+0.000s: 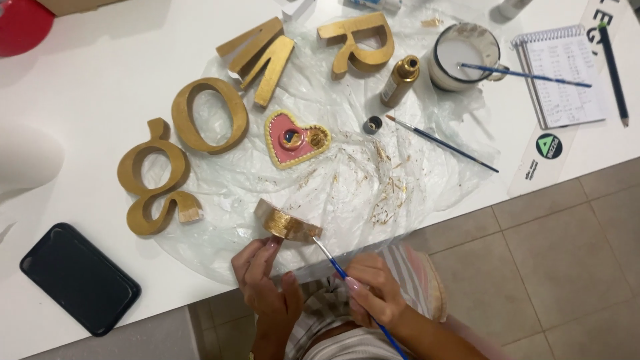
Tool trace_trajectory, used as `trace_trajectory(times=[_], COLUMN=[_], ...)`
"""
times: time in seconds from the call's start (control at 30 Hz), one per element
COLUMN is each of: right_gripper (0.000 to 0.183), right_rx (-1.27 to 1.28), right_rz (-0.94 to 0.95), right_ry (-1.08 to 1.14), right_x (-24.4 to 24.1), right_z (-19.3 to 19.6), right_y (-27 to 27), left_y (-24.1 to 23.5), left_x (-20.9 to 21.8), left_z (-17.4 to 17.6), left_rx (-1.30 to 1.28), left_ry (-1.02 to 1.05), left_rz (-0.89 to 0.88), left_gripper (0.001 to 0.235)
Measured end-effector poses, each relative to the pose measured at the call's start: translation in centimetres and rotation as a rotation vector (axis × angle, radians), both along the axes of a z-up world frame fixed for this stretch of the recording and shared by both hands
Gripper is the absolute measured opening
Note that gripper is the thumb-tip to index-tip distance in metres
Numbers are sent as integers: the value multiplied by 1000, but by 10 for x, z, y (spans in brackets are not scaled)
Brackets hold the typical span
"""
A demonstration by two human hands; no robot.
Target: The person paints wooden letters with gold paint using a brush. They dip the brush into a container of paint and apply it to the surfaces of the letters, which are laid out on a plastic sheet on a table.
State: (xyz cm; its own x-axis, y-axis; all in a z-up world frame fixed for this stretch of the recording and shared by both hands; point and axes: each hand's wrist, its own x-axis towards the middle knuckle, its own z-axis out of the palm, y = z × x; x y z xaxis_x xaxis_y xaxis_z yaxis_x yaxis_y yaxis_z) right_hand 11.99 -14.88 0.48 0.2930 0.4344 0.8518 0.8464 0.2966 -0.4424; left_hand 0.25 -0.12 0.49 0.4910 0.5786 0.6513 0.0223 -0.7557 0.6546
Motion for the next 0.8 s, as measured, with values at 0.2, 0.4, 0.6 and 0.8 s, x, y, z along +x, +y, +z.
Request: trace_trajectory(times=[0.2,0.4,0.6,0.8], right_gripper=[36,21,31,18], right_rx=[-13,90,58,93], right_rz=[-14,-87,-44,-38], right_ry=[-104,-68,-109,435], right_x=[-7,-9,-12,32], right_z=[-25,-47,-40,31], right_y=[10,4,9,-10], left_y=[0,0,-1,2], left_x=[1,4,2,4], left_z=[7,1,0,-2], left_rx=[49,33,11,57], left_ry=[37,-6,5,-19], left_rz=[27,38,40,54], left_gripper=[36,38,38,37])
